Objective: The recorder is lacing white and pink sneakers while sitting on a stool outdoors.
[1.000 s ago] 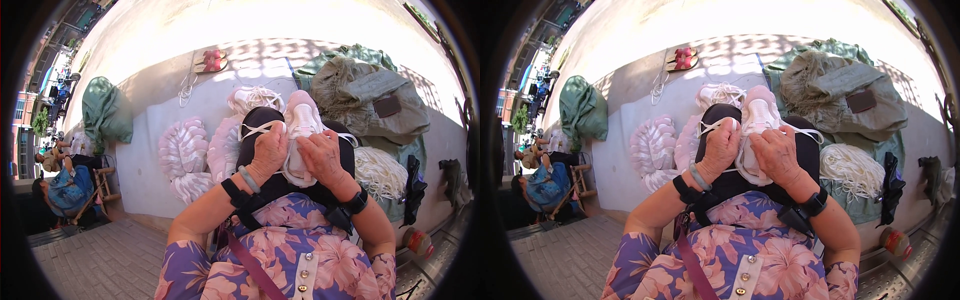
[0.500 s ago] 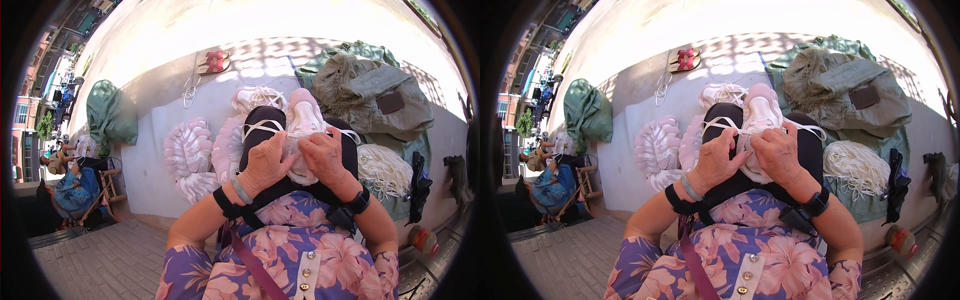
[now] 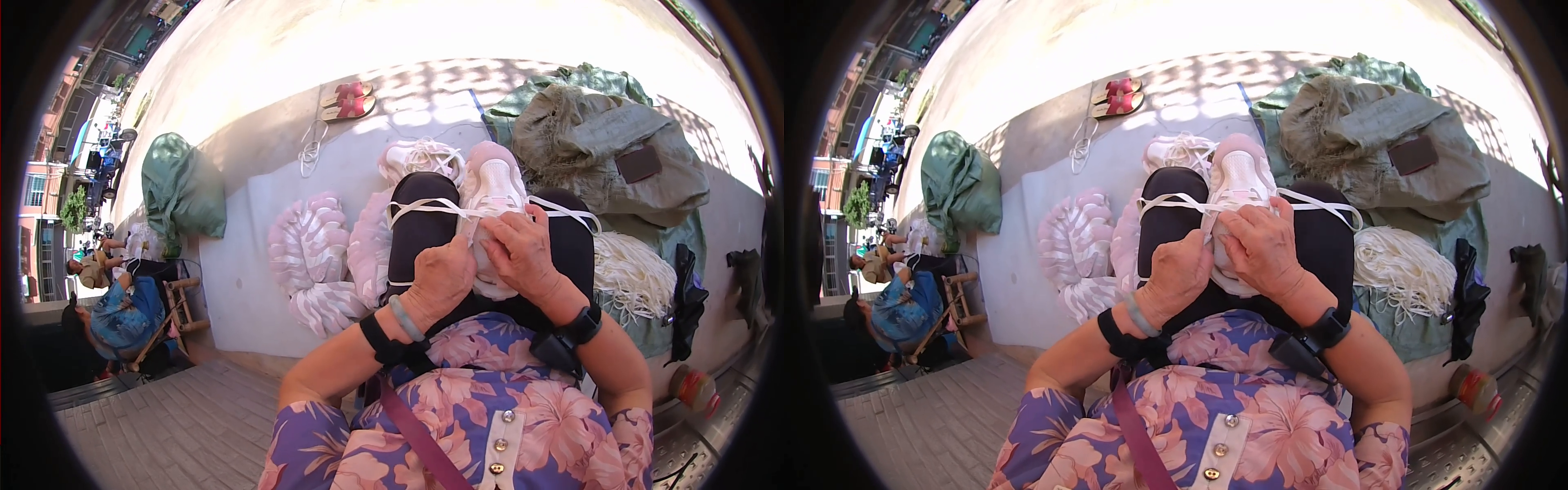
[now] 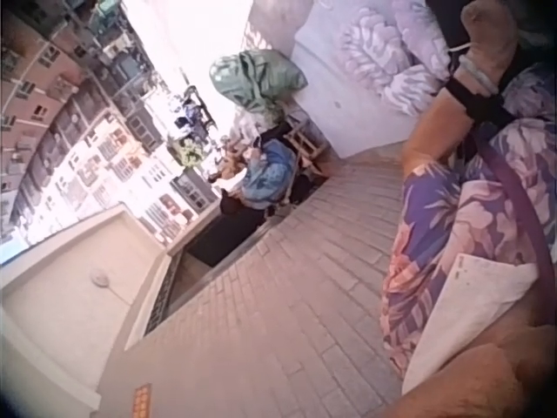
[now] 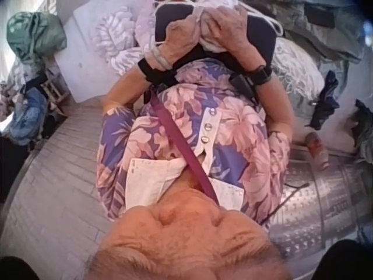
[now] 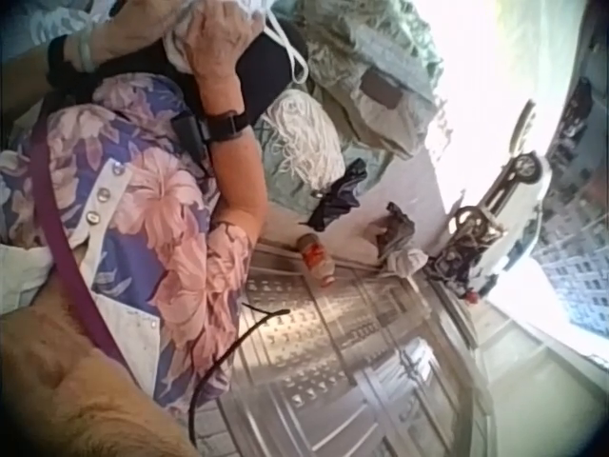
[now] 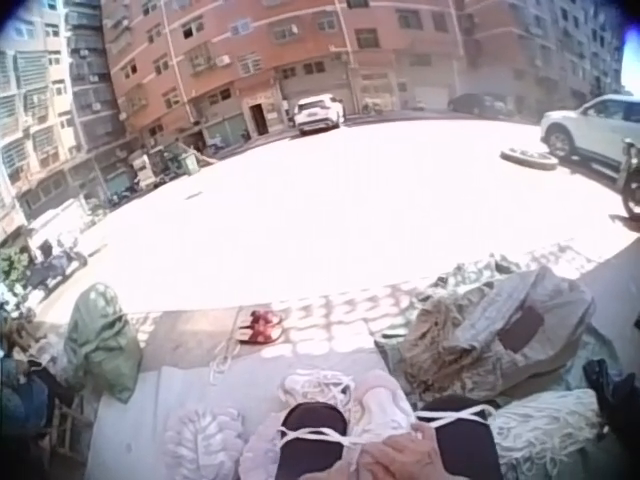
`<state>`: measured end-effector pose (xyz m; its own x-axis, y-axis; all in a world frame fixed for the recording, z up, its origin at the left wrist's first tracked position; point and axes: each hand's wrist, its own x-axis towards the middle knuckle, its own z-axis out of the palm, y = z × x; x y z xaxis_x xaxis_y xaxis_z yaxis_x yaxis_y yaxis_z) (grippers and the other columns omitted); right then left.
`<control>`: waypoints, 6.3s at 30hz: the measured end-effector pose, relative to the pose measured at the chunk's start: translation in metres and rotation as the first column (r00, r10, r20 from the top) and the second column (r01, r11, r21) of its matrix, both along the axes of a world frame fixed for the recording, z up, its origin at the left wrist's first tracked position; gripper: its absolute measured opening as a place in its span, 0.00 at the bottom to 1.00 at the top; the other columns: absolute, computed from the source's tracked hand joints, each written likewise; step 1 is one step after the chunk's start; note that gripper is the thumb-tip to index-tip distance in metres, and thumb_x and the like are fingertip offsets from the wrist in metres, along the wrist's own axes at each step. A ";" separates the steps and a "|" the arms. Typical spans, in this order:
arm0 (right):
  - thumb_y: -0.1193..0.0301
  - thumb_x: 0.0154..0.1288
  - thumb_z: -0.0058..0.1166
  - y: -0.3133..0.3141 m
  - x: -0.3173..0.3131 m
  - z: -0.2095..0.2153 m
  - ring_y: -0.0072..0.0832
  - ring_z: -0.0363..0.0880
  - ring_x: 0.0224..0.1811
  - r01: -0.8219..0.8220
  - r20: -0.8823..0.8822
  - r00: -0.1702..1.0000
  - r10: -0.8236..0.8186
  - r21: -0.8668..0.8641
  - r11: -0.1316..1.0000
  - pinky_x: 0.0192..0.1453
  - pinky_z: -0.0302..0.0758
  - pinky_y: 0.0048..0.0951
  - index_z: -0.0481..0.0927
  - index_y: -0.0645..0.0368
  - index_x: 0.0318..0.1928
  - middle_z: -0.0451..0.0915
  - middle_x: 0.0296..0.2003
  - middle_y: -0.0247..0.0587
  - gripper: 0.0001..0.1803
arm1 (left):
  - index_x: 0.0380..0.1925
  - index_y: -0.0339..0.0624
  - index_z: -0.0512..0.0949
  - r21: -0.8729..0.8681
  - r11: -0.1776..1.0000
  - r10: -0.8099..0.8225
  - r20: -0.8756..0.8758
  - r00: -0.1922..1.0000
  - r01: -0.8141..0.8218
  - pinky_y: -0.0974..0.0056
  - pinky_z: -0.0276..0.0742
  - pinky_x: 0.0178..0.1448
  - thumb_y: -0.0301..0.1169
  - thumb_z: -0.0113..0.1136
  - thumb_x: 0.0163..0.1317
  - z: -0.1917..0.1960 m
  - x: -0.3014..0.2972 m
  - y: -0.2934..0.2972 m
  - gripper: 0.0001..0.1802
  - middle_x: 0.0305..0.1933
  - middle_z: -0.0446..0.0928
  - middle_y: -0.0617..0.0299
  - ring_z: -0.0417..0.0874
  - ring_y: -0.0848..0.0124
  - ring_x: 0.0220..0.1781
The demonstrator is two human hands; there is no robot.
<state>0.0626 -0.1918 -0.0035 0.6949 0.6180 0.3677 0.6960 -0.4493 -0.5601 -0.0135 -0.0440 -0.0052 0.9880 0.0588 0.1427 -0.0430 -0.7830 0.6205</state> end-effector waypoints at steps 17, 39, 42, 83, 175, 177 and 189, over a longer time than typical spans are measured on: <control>0.71 0.53 0.57 0.010 0.004 -0.014 0.34 0.79 0.38 0.039 -0.078 0.996 -0.036 0.037 0.999 0.59 0.60 0.46 0.77 0.55 0.37 0.80 0.32 0.37 0.09 | 0.39 0.33 0.70 0.017 0.999 0.049 -0.002 0.999 -0.049 0.56 0.73 0.29 0.28 0.58 0.52 0.021 0.006 0.000 0.16 0.24 0.75 0.48 0.79 0.53 0.25; 0.71 0.55 0.51 0.023 0.003 -0.009 0.34 0.79 0.32 0.034 0.165 0.986 -0.007 -0.161 0.986 0.60 0.57 0.51 0.76 0.54 0.31 0.77 0.25 0.37 0.03 | 0.49 0.32 0.71 -0.044 0.998 -0.026 0.145 0.989 0.033 0.57 0.75 0.41 0.21 0.51 0.53 -0.003 0.012 0.010 0.20 0.38 0.75 0.47 0.78 0.50 0.38; 0.73 0.53 0.49 0.026 0.004 -0.003 0.34 0.78 0.31 0.022 0.216 0.976 0.027 -0.224 0.974 0.62 0.55 0.51 0.76 0.55 0.31 0.76 0.24 0.38 0.04 | 0.49 0.33 0.71 -0.068 0.997 -0.019 0.118 0.993 0.027 0.56 0.75 0.41 0.22 0.52 0.53 -0.004 0.012 0.008 0.20 0.38 0.75 0.47 0.78 0.50 0.38; 0.77 0.50 0.51 -0.089 -0.002 -0.003 0.33 0.69 0.25 0.049 0.200 0.980 -0.012 -0.178 0.983 0.40 0.63 0.36 0.71 0.56 0.28 0.64 0.18 0.35 0.04 | 0.52 0.36 0.65 -0.095 0.987 0.131 0.022 0.991 -0.129 0.66 0.72 0.32 0.31 0.63 0.50 -0.003 0.023 0.005 0.30 0.32 0.73 0.59 0.72 0.71 0.24; 0.74 0.50 0.54 -0.050 -0.012 -0.003 0.42 0.74 0.34 0.170 -0.315 0.942 -0.120 0.137 0.976 0.37 0.72 0.36 0.76 0.63 0.41 0.71 0.29 0.46 0.14 | 0.24 0.35 0.73 0.670 0.702 0.214 0.126 0.969 -0.242 0.50 0.63 0.58 0.24 0.53 0.50 0.018 -0.090 0.153 0.03 0.56 0.70 0.45 0.70 0.48 0.55; 0.74 0.50 0.55 -0.047 -0.013 -0.005 0.41 0.74 0.34 0.150 -0.228 0.968 -0.105 0.189 0.970 0.38 0.73 0.36 0.77 0.62 0.39 0.71 0.29 0.45 0.14 | 0.24 0.37 0.75 0.709 0.589 0.460 0.099 0.882 -0.387 0.50 0.66 0.54 0.26 0.53 0.52 -0.008 -0.140 0.215 0.04 0.54 0.71 0.47 0.71 0.50 0.53; 0.72 0.56 0.57 -0.044 -0.010 -0.012 0.32 0.74 0.20 0.358 -0.555 0.815 -0.170 0.250 0.899 0.28 0.70 0.31 0.75 0.61 0.37 0.74 0.20 0.40 0.09 | 0.43 0.37 0.77 0.058 0.998 -0.010 0.177 0.984 0.000 0.55 0.69 0.55 0.26 0.61 0.52 0.019 -0.014 0.063 0.16 0.48 0.75 0.49 0.74 0.52 0.51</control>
